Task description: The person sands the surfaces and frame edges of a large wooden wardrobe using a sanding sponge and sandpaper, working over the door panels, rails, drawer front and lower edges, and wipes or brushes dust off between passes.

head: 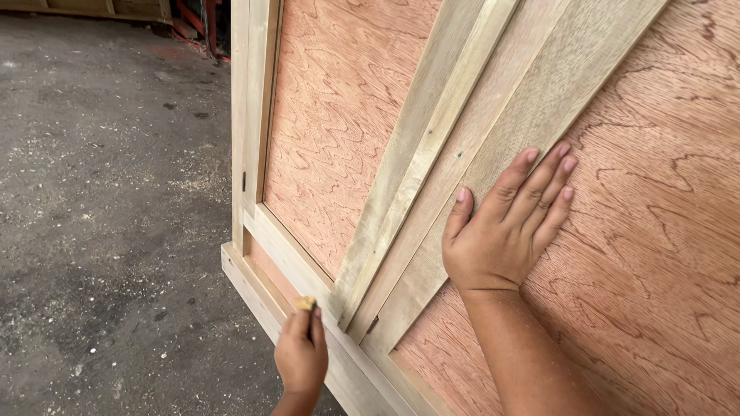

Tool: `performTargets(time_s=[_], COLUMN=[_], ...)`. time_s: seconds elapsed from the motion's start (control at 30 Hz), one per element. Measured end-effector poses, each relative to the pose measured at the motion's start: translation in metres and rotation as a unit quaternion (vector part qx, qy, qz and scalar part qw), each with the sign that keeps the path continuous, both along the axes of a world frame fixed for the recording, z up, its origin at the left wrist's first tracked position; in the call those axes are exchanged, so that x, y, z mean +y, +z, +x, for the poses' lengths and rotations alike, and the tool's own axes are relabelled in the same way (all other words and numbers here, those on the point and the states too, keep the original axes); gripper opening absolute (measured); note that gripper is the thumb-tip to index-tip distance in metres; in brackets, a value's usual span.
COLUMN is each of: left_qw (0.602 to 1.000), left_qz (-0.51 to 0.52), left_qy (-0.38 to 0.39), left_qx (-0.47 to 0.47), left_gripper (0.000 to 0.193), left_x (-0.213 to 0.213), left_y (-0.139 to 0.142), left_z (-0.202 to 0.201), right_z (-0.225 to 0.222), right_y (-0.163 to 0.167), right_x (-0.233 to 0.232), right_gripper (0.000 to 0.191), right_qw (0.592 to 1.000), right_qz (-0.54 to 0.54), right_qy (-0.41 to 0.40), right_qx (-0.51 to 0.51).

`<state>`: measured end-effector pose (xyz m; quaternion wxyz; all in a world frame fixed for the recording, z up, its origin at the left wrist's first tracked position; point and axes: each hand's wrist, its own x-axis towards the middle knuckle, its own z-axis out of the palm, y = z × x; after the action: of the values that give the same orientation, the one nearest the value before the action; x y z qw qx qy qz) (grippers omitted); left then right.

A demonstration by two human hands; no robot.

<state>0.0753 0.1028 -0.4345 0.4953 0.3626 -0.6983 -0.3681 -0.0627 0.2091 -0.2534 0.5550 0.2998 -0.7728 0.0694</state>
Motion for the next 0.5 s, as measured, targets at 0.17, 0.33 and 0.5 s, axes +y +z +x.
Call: performTargets(time_s=[0.17, 0.33, 0.5], left_qw=[0.975, 0.963, 0.877], left_qz=[0.133, -0.027, -0.322], left_qy=[-0.074, -0.06, -0.129], left_qx=[0.161, 0.262, 0.334], left_gripper=[0.029, 0.029, 0.015], left_x=[-0.003, 0.014, -0.017], left_y=[0.044, 0.091, 0.212], left_z=[-0.046, -0.071, -0.106], right_z=[0.002, 0.003, 0.002], right_y=[-0.001, -0.003, -0.006], right_x=[-0.002, -0.003, -0.003], right_gripper=[0.073, 0.075, 0.077], right_qw=[1.0, 0.999, 0.997], right_qz=[-0.01, -0.032, -0.051], right_qy=[0.003, 0.028, 0.026], right_qx=[0.008, 0.034, 0.045])
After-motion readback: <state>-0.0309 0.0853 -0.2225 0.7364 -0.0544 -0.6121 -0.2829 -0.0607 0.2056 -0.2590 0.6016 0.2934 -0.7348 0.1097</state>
